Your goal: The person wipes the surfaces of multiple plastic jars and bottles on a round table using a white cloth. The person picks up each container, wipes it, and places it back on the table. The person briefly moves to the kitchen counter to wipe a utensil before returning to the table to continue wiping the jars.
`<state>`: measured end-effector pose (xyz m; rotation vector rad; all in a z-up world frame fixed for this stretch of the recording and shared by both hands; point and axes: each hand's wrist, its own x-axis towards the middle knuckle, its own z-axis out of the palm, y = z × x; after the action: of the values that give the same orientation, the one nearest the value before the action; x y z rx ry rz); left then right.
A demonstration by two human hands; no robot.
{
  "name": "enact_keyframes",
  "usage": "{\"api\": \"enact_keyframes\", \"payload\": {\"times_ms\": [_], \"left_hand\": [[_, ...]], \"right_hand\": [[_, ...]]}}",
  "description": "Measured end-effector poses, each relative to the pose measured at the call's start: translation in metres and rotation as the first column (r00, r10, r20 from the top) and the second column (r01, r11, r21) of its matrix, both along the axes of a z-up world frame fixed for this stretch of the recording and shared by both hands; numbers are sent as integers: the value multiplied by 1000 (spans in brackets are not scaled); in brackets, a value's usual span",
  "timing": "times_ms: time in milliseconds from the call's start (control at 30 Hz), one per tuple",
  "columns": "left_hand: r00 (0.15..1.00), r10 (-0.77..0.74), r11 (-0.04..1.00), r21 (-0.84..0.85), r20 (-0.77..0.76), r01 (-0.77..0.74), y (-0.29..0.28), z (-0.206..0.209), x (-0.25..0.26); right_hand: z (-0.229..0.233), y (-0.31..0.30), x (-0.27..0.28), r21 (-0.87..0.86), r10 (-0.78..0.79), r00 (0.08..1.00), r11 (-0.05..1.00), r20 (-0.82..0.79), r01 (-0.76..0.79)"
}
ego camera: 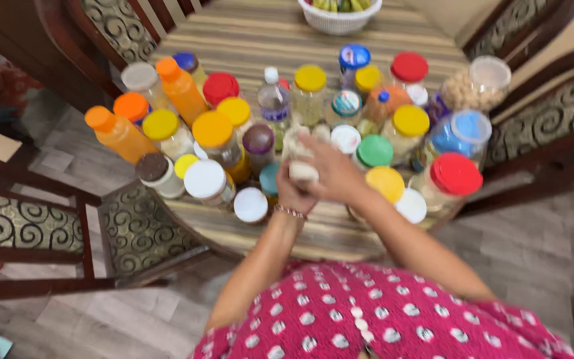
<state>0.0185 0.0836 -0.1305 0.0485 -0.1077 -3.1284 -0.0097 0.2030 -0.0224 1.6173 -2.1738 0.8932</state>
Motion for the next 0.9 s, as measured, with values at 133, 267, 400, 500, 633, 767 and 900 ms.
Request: {"api": "enact_keyframes", "payload": {"times_ms": [133, 267, 400, 500, 633, 767, 900], "left_hand": [[999, -38, 974, -224, 32, 45, -1, 28, 12], [994, 64, 983, -164, -90, -78, -19, 58, 31], [973, 153, 958, -217, -173, -189, -43, 67, 29], [931, 358, 885, -343, 70, -315, -40, 55, 25], [739, 645, 711, -511, 197, -484, -48, 38, 18], [776, 620, 661, -610, 117, -436, -55, 28, 18], [860, 438, 742, -645, 262, -182, -38, 24, 28]], "right_hand": [[-6, -4, -30, -145, -327, 929, 924, 174, 353], [-3, -4, -59, -48, -545, 792, 815, 276, 578], [-2, -1, -48, -421, 90, 523, 715, 847, 558], [-13, -20, 1, -413, -86, 956, 888, 281, 202], [0, -37, 37, -138, -216, 759, 918, 614, 372], [18, -46, 52, -285, -210, 977, 936, 24, 208], [46, -78, 28, 314, -430, 878, 821, -207, 476]]}}
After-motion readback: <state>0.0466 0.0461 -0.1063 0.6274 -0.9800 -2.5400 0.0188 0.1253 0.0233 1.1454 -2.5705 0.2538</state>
